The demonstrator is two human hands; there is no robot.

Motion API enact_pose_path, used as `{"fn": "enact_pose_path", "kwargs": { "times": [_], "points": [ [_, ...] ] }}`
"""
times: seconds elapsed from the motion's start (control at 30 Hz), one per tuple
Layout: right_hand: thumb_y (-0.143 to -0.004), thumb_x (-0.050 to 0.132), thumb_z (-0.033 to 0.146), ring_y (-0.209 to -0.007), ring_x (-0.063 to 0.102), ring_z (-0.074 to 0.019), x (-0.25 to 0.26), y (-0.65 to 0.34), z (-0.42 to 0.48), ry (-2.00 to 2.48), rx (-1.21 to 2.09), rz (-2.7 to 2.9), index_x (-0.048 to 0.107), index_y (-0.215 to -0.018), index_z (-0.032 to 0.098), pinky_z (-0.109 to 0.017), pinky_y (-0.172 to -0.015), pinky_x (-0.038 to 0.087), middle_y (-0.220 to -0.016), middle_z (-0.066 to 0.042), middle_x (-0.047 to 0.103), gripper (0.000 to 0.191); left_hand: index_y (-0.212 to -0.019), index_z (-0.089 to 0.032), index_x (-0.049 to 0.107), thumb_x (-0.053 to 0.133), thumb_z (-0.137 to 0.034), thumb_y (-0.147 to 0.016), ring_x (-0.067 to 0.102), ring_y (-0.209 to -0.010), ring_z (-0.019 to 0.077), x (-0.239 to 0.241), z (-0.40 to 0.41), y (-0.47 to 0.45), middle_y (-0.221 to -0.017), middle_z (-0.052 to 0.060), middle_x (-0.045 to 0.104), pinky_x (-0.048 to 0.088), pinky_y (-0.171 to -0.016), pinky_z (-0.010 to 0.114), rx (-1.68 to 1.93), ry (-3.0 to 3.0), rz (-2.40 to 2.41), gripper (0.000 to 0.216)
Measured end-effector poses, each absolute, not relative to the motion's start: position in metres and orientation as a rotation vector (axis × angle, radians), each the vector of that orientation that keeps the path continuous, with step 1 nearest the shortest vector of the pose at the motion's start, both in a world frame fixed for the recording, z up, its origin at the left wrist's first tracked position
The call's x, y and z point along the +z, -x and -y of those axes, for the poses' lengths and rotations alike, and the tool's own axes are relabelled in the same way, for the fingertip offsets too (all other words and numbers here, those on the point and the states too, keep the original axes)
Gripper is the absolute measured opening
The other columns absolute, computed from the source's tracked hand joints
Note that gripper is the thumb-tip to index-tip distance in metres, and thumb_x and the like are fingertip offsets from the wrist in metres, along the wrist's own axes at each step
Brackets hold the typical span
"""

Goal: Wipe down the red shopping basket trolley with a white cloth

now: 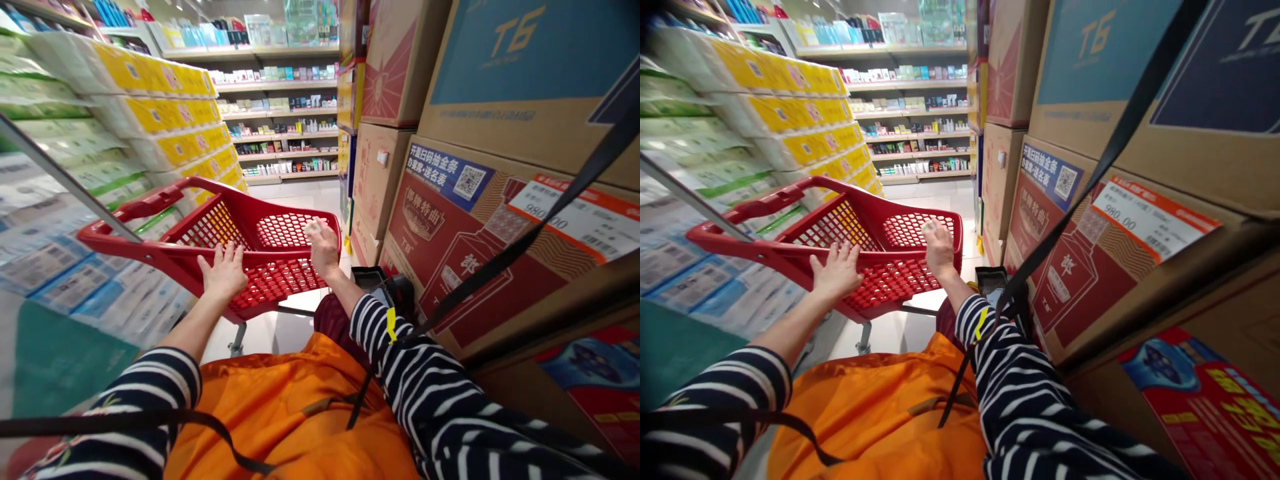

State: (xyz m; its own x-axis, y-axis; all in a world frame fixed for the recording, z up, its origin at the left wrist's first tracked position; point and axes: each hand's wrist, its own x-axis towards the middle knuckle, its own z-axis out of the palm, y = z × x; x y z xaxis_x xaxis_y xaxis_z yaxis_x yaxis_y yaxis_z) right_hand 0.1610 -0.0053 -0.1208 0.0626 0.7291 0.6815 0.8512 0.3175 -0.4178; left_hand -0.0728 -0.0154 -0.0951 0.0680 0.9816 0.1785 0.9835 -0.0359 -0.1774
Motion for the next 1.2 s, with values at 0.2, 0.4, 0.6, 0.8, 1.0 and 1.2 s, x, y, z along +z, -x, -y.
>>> {"fn": "enact_pose_path", "kwargs": {
  "times": [0.2, 0.4, 0.6, 0.8, 1.0, 1.2],
  "points": [
    [-0.082, 0.045, 0.01, -0.125, 0.032, -0.0246, -0.14, -0.162, 0.015, 1.495, -0.179, 1.755, 0.061, -0.112, 0.014, -0.04, -0.105, 0.025, -0.138, -0.011, 0.041, 0.034, -0.142, -0.018, 0.022, 0.04, -0.031, -0.08, 0.004, -0.139, 0.0307, -0.093, 0.019, 0.063, -0.151, 0.009, 0.013, 0.01, -0.105, 0.063, 0.024, 2.064, 2.044, 0.066],
    [-0.087, 0.046, 0.026, -0.13, 0.028, -0.0262, -0.142, -0.099, 0.008, 1.328, -0.149, 1.869, 0.049, -0.127, 0.01, -0.043, -0.107, 0.023, -0.138, -0.014, 0.04, 0.044, -0.143, -0.017, 0.022, 0.041, -0.029, -0.079, 0.005, -0.139, 0.0291, -0.091, 0.02, 0.064, -0.151, 0.007, 0.013, 0.011, -0.105, 0.063, 0.06, 2.056, 2.018, 0.068],
    [-0.089, 0.041, 0.016, -0.12, 0.042, -0.0254, -0.16, -0.172, 0.007, 1.453, -0.231, 1.867, 0.058, -0.117, 0.015, -0.047, -0.103, 0.027, -0.131, -0.011, 0.05, 0.033, -0.142, -0.019, 0.022, 0.039, -0.027, -0.08, 0.007, -0.139, 0.0272, -0.086, 0.02, 0.067, -0.151, 0.006, 0.014, 0.008, -0.106, 0.063, 0.094, 2.074, 2.02, 0.065],
    [-0.085, 0.048, 0.018, -0.126, 0.032, -0.0265, -0.163, -0.178, 0.019, 1.577, -0.174, 1.684, 0.056, -0.118, 0.011, -0.045, -0.106, 0.024, -0.136, -0.015, 0.041, 0.035, -0.143, -0.018, 0.02, 0.04, -0.03, -0.081, 0.003, -0.139, 0.0285, -0.085, 0.019, 0.059, -0.152, 0.008, 0.011, 0.007, -0.106, 0.062, 0.066, 2.059, 2.086, 0.066],
    [-0.084, 0.054, 0.02, -0.119, 0.038, -0.0227, -0.138, -0.104, 0.007, 1.406, -0.065, 1.827, 0.058, -0.11, 0.013, -0.04, -0.104, 0.028, -0.128, -0.008, 0.049, 0.028, -0.143, -0.018, 0.018, 0.04, -0.032, -0.081, 0.002, -0.139, 0.0287, -0.085, 0.019, 0.062, -0.152, 0.008, 0.01, 0.008, -0.105, 0.063, 0.082, 2.076, 2.061, 0.068],
    [-0.08, 0.039, 0.001, -0.124, 0.035, -0.0161, -0.121, -0.159, 0.003, 1.388, -0.065, 1.573, 0.054, -0.117, 0.015, -0.032, -0.106, 0.029, -0.129, -0.006, 0.047, 0.042, -0.143, -0.018, 0.019, 0.04, -0.033, -0.081, 0.003, -0.139, 0.0274, -0.086, 0.018, 0.067, -0.152, 0.007, 0.011, 0.007, -0.105, 0.063, 0.105, 2.069, 2.036, 0.067]
  ]
}}
